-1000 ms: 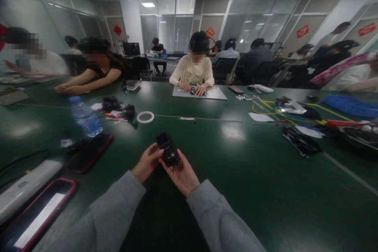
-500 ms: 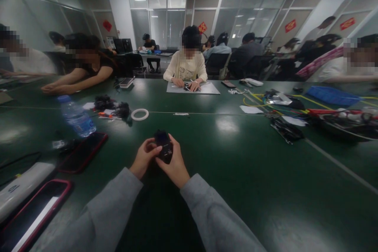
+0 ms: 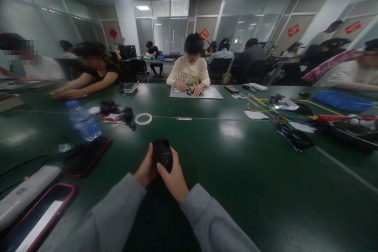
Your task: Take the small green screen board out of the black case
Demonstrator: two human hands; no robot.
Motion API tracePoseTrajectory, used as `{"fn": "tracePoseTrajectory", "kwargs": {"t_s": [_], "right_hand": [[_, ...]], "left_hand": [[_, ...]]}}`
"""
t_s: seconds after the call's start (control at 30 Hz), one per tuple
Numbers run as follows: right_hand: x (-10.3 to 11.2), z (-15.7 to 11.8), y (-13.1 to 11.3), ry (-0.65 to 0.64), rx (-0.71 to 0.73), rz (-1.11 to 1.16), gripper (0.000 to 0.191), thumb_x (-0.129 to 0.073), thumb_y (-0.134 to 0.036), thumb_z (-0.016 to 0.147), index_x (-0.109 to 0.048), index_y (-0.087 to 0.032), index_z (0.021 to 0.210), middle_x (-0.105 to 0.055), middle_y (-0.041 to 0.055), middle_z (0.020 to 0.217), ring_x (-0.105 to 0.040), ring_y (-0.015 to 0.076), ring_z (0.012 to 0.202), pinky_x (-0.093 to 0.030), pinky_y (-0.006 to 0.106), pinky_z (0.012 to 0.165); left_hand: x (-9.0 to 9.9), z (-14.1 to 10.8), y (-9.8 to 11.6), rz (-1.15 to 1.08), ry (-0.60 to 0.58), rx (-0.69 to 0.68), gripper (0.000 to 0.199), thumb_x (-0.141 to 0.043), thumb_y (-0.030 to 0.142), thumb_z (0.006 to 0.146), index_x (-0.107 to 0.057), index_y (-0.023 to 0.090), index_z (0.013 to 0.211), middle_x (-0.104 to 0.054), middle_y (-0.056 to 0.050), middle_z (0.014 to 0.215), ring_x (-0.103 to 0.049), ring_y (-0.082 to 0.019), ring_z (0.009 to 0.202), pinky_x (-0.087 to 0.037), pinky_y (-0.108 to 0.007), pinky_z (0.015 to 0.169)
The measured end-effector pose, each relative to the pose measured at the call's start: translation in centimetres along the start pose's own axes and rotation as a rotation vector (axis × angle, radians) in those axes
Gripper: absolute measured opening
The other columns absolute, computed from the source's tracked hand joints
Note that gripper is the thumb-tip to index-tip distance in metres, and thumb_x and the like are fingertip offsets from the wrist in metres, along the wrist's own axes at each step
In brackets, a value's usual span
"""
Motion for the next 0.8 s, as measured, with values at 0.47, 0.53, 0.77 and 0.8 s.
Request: {"fn": "tracePoseTrajectory", "kwargs": {"t_s": [0.47, 0.53, 0.77, 0.8], "right_hand": [[1.2, 0.3, -0.9, 0.235, 0.107, -0.074, 0.058, -0.053, -0.041, 0.087, -0.032, -0.022, 0.137, -0.044, 0.0079, 0.123, -0.045, 0.0202, 0.113, -0.038, 0.037, 0.1], [1.7, 0.8, -0.4, 0.223, 0.014, 0.068, 0.056, -0.049, -0.044, 0.089, -0.031, -0.024, 0.138, -0.047, 0.0071, 0.122, -0.048, 0.0191, 0.109, -0.042, 0.036, 0.096], [2.9, 2.4, 2.0, 0.149, -0.098, 0.248, 0.045, -0.045, -0.047, 0.09, -0.048, -0.024, 0.128, -0.049, 0.0052, 0.123, -0.048, 0.0191, 0.112, -0.044, 0.036, 0.095], [3.0, 2.6, 2.2, 0.17, -0.066, 0.182, 0.044, -0.044, -0.047, 0.091, -0.048, -0.024, 0.129, -0.048, 0.0047, 0.124, -0.045, 0.0188, 0.115, -0.041, 0.037, 0.098]], "left_hand": [[0.8, 0.5, 0.7, -0.139, 0.049, -0.133, 0.068, -0.042, 0.07, 0.074, -0.059, 0.016, 0.111, -0.064, -0.011, 0.109, -0.061, -0.024, 0.097, -0.048, -0.038, 0.084], [0.9, 0.6, 0.8, -0.186, 0.037, -0.174, 0.062, -0.043, 0.068, 0.075, -0.059, 0.019, 0.109, -0.062, -0.009, 0.114, -0.061, -0.023, 0.096, -0.048, -0.038, 0.083], [0.8, 0.5, 1.1, -0.209, 0.007, -0.148, 0.06, -0.046, 0.066, 0.075, -0.059, 0.018, 0.109, -0.059, -0.01, 0.116, -0.059, -0.025, 0.1, -0.047, -0.042, 0.086], [0.8, 0.4, 1.1, -0.227, 0.002, -0.146, 0.06, -0.046, 0.066, 0.075, -0.059, 0.018, 0.108, -0.058, -0.01, 0.117, -0.059, -0.025, 0.101, -0.047, -0.042, 0.087]]}}
Point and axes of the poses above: each hand's wrist, its own z-axis towards the middle knuckle, its own x-axis out of the back of the hand, y = z × x, the point moved 1 cm from there along z, towards the middle knuckle
